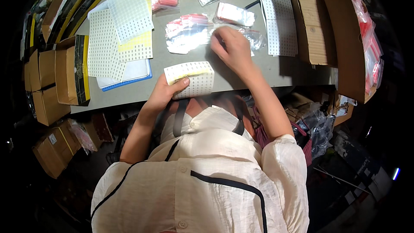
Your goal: The person peels small circular stickers from a sheet and places them into small clear plastic bags. They handle multiple sticker sheets and bags, organizing them on a cluttered table filled with cardboard boxes and other packaging materials.
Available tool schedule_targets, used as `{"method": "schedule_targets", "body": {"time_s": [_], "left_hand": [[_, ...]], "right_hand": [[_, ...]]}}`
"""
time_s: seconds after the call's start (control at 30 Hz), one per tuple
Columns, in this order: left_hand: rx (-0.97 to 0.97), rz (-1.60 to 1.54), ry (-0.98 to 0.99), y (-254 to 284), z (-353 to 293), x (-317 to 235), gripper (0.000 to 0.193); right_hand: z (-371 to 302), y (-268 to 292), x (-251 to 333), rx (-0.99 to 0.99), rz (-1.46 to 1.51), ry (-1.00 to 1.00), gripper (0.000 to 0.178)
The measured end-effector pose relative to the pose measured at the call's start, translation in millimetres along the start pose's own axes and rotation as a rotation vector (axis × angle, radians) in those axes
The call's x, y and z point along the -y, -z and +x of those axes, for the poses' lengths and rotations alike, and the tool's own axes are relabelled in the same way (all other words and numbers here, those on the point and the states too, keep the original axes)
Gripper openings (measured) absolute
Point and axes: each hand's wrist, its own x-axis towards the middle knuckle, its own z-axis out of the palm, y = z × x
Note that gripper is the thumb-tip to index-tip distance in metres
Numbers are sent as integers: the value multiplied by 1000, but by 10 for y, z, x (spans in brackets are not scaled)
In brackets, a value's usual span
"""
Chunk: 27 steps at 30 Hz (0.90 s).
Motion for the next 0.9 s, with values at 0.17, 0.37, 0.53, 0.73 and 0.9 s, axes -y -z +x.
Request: {"method": "schedule_targets", "body": {"time_s": [0.17, 0.37, 0.53, 0.73, 0.9], "left_hand": [[10, -59, 18, 27, -10, -10, 38], [-19, -108, 0, 167, -85, -20, 40], [-5, -176, -19, 178, -91, 6, 39], [48, -144, -5, 141, -72, -61, 38], [39, -115, -7, 143, -96, -47, 36]], "right_hand": [[253, -270, -241, -9, -450, 451, 15], [-99, 119, -333, 141, -518, 473, 29], [-195, 346, 13, 231, 18, 165, 24], [-294, 265, 327, 526, 257, -85, 29], [-366, 200, 297, 519, 405, -185, 27]]}}
